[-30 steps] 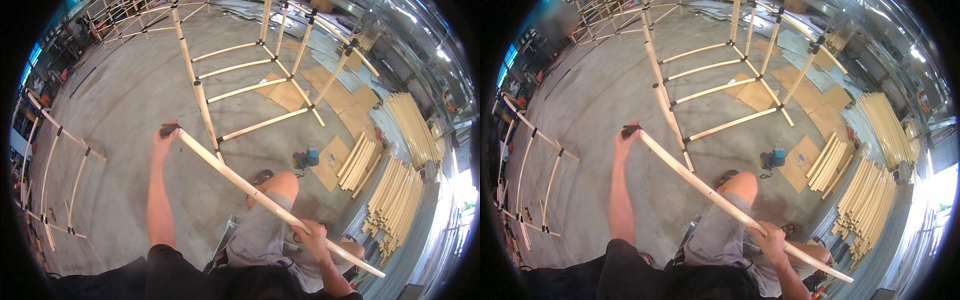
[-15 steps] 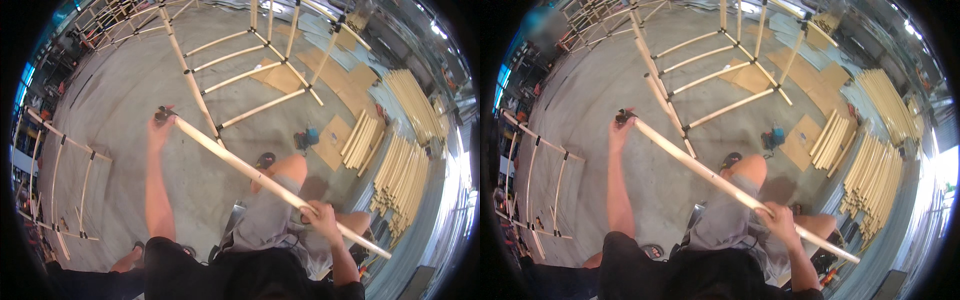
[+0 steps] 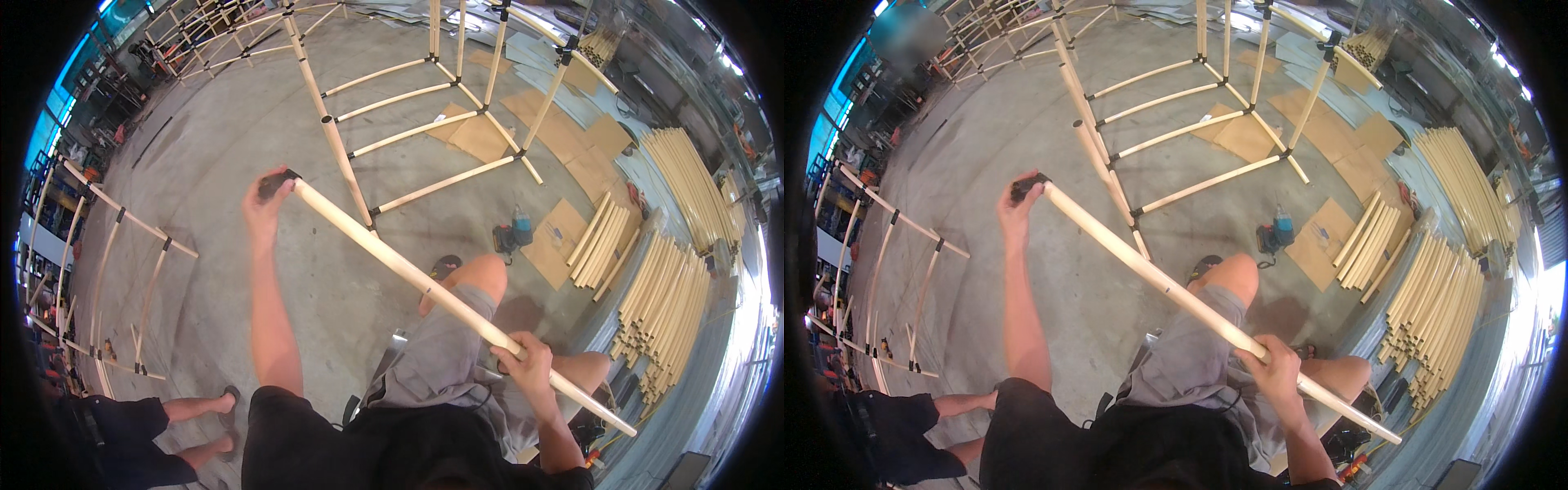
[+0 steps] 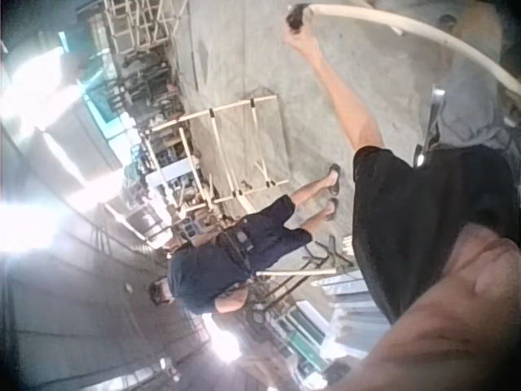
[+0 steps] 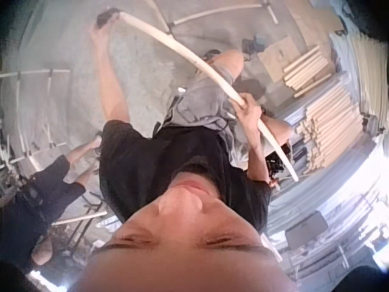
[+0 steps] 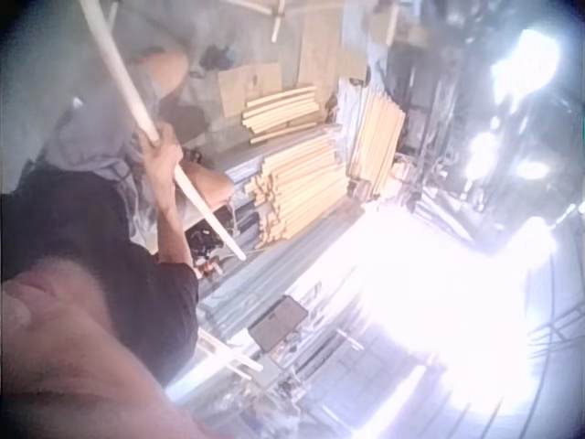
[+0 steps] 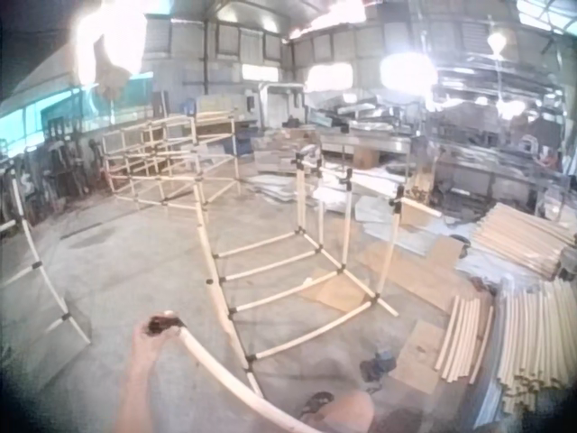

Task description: The person attaches plastic joint connectors onto wooden poles and joins them together to assemble large rectangular wooden structures.

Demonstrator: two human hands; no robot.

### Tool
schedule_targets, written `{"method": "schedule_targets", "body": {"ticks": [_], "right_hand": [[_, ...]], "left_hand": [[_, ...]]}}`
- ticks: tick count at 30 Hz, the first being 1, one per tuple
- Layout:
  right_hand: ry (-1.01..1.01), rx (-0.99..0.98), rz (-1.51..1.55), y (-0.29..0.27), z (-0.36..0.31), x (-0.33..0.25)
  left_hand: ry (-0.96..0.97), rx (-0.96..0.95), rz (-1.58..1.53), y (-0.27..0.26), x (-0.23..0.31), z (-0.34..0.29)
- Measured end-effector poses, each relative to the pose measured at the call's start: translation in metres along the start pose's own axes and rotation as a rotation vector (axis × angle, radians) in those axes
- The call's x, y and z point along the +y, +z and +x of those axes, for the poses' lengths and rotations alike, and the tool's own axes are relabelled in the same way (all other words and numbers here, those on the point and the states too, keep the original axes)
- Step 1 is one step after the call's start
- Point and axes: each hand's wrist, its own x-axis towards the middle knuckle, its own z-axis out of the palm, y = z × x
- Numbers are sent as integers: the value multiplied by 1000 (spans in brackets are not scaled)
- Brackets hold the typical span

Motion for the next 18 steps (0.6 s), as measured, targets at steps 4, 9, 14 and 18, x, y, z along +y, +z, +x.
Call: {"method": "schedule_targets", "body": {"ticks": [4,9,14,18], "right_hand": [[-117,69,-109,5,3,-10],[-164,86,-89,13,21,-24],[-8,10,-32,7,21,-10],[77,-55,17,9,14,0]], "left_hand": [[-82,-159,88,32,26,-12],[-138,-175,186,66,43,-42],[-114,-196,321,89,57,-67],[-167,-297,483,79,45,-75]]}}
